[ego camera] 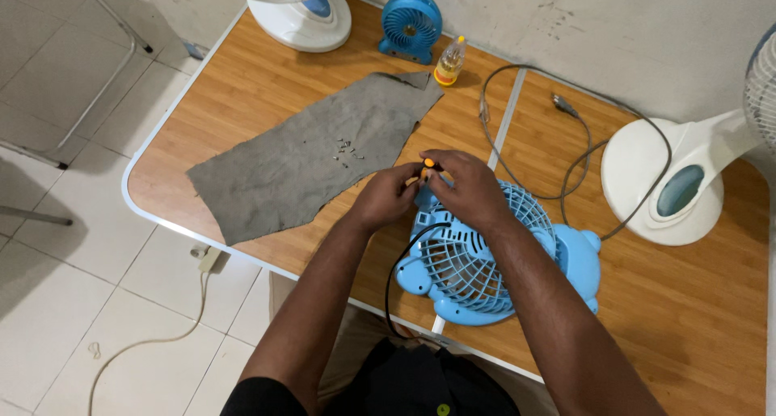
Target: The person assembles a blue bear-shaped electric fan on a wooden table. They use a screwdriver to tighten screws on the fan's housing, then attach the front grille and secure it with additional screws.
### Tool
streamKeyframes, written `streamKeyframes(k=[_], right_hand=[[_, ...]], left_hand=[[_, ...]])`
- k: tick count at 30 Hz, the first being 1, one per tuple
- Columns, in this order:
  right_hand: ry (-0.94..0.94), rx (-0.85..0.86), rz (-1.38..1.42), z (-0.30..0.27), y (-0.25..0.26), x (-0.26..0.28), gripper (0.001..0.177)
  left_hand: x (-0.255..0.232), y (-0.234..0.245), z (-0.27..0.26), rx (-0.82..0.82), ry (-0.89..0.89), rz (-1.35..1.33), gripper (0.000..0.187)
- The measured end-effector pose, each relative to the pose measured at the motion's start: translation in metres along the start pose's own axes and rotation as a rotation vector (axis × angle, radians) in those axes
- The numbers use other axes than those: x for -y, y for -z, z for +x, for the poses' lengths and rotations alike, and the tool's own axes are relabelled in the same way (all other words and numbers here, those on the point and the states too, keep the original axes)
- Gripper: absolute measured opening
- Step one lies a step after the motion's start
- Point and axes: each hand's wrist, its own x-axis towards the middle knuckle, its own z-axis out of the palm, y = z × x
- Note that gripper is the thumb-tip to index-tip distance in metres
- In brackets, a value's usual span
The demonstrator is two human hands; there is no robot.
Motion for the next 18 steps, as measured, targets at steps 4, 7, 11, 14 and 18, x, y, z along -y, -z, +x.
streamKeyframes(k=[4,7,11,14,18], right_hand=[[-0.064,0.025,-0.019,0.001,0.004,0.008,0.036],[-0.172,0.023,-0.036,0.004,0.003,0.012,0.037],[-0.076,0.001,0.013,-0.001,0.003,0.006,0.03],[0.031,-0.024,-0.002,-0.002,0.002,0.001,0.029],[0.057,-0.025,-0.052,-0.003,0.0,0.001,0.03]], left_hand=[[0.004,0.003,0.002,-0.016,0.035,0.174,0.028],[0.001,0.004,0.004,-0.023,0.065,0.264,0.027],[0.001,0.001,0.004,-0.015,0.102,0.235,0.031],[0.007,-0.002,0.003,-0.019,-0.096,0.194,0.028],[0.015,-0.006,0.005,-0.046,-0.023,0.281,0.026]])
